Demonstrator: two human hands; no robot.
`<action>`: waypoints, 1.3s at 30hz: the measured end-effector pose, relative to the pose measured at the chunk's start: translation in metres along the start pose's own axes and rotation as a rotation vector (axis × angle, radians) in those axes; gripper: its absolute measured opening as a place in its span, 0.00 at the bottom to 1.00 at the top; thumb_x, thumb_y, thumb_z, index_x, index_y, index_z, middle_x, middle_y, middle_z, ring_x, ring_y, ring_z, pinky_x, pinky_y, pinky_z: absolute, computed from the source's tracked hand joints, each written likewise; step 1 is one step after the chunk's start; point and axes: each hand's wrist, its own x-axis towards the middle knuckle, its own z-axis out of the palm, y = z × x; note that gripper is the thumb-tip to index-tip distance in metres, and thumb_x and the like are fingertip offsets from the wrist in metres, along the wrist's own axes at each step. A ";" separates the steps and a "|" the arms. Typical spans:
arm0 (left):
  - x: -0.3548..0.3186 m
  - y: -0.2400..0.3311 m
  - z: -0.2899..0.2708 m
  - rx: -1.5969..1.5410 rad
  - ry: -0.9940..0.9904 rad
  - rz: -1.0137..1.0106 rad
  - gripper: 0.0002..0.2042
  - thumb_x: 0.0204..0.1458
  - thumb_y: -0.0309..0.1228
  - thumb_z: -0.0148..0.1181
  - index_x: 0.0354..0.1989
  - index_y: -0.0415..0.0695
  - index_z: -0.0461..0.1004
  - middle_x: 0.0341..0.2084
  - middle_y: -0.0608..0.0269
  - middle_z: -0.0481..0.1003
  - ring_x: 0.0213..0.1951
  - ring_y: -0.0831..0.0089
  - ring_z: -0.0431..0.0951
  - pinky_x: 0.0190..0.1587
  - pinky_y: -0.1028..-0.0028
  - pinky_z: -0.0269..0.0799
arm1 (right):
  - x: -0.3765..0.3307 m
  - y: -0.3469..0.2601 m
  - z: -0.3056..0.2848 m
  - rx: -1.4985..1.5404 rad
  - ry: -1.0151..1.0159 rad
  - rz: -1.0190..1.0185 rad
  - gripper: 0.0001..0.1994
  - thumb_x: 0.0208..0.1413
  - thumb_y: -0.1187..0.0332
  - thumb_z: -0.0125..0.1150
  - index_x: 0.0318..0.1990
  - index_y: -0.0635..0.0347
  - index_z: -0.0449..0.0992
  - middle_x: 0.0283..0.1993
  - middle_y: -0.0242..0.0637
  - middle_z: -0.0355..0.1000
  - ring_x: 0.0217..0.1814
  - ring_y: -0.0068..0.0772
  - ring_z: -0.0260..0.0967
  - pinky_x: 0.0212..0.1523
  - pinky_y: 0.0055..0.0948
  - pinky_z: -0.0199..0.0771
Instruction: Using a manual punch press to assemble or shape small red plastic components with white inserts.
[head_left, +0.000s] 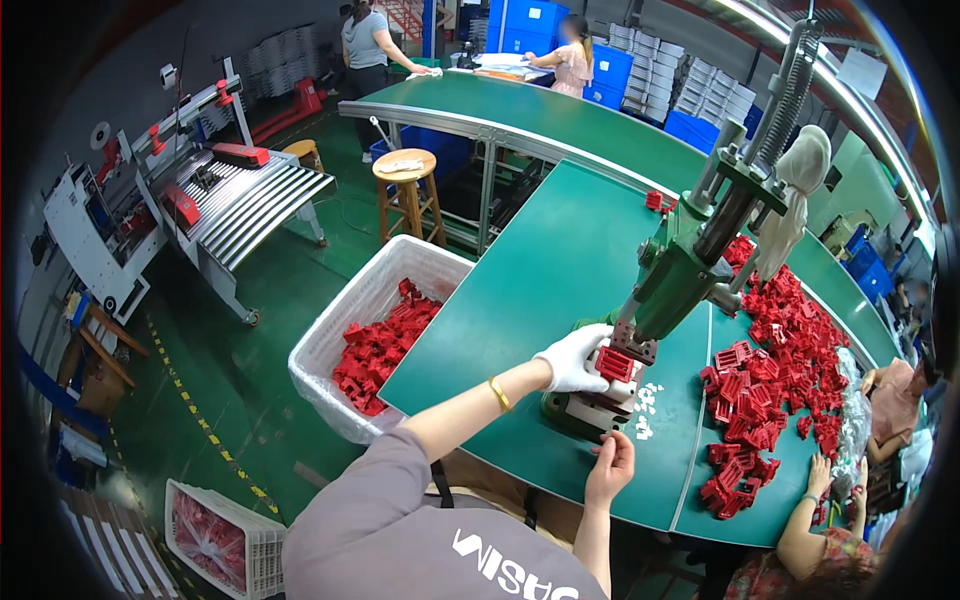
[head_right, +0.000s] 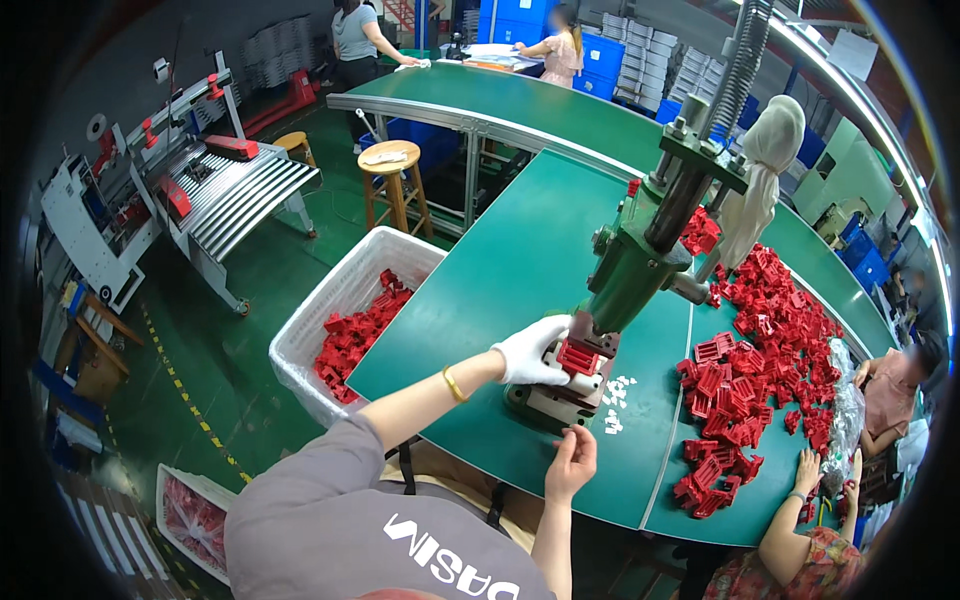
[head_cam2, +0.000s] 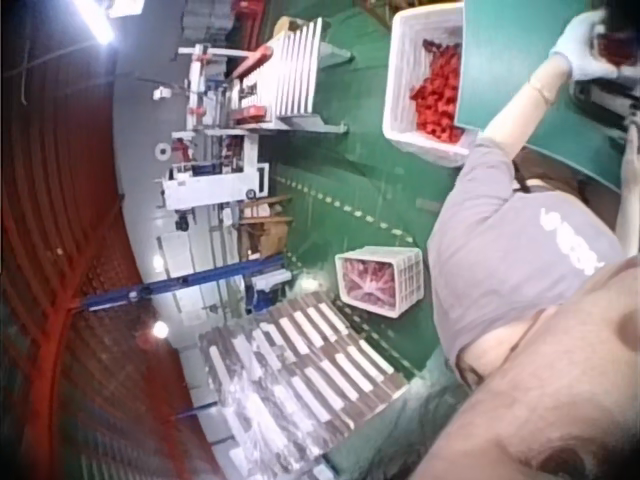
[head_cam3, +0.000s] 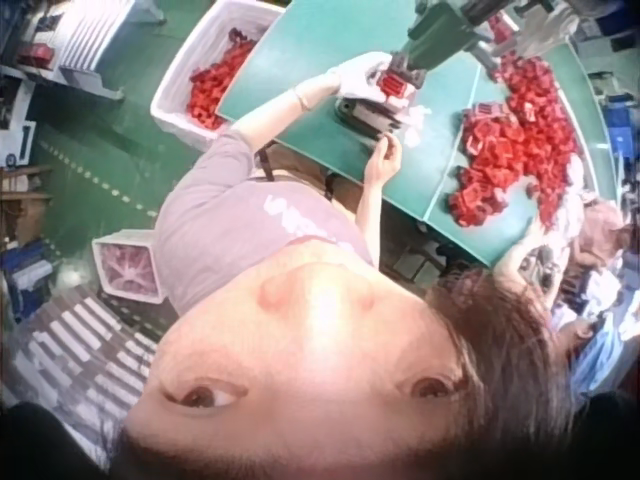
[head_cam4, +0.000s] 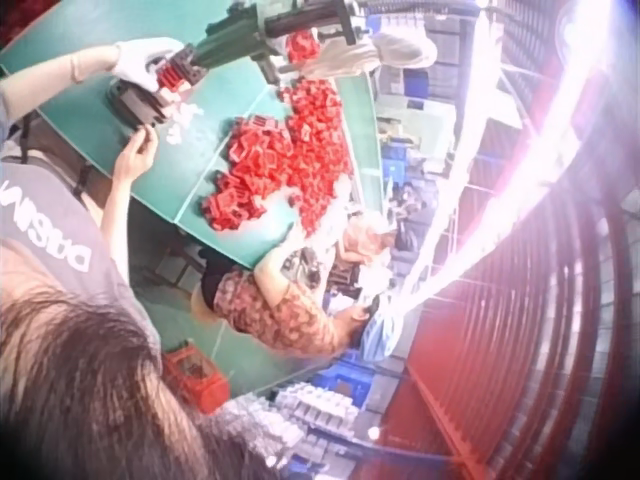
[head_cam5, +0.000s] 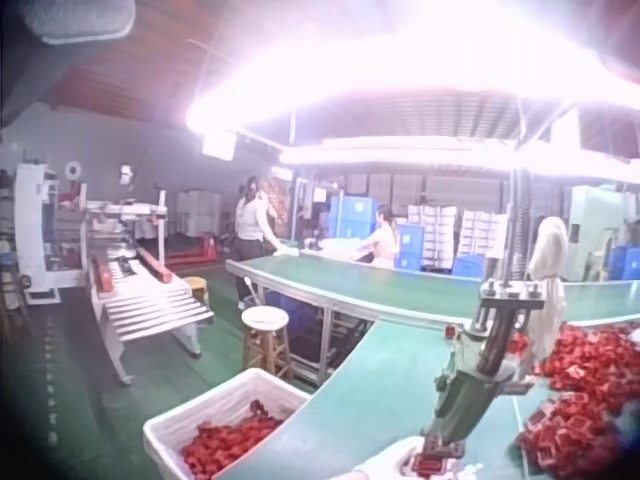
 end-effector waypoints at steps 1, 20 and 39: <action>-0.009 0.001 0.000 -0.048 0.050 -0.031 0.40 0.41 0.33 0.69 0.64 0.39 0.56 0.58 0.48 0.63 0.59 0.58 0.67 0.62 0.64 0.63 | 0.007 -0.010 0.000 0.038 0.054 0.001 0.08 0.63 0.73 0.54 0.45 0.67 0.73 0.37 0.34 0.74 0.30 0.20 0.70 0.32 0.19 0.71; -0.094 0.011 -0.003 -0.016 0.057 -0.083 0.29 0.51 0.38 0.64 0.61 0.40 0.64 0.55 0.49 0.68 0.59 0.55 0.67 0.63 0.64 0.62 | 0.163 -0.129 0.034 0.017 -0.296 -0.153 0.31 0.53 0.74 0.62 0.65 0.66 0.59 0.60 0.42 0.65 0.61 0.35 0.64 0.57 0.32 0.68; -0.128 0.003 0.004 -0.042 0.009 -0.103 0.27 0.54 0.42 0.61 0.60 0.43 0.66 0.54 0.52 0.69 0.57 0.58 0.69 0.61 0.65 0.64 | 0.161 -0.075 0.036 -0.270 -0.450 -0.032 0.24 0.46 0.69 0.74 0.50 0.66 0.73 0.42 0.36 0.76 0.41 0.25 0.72 0.46 0.27 0.72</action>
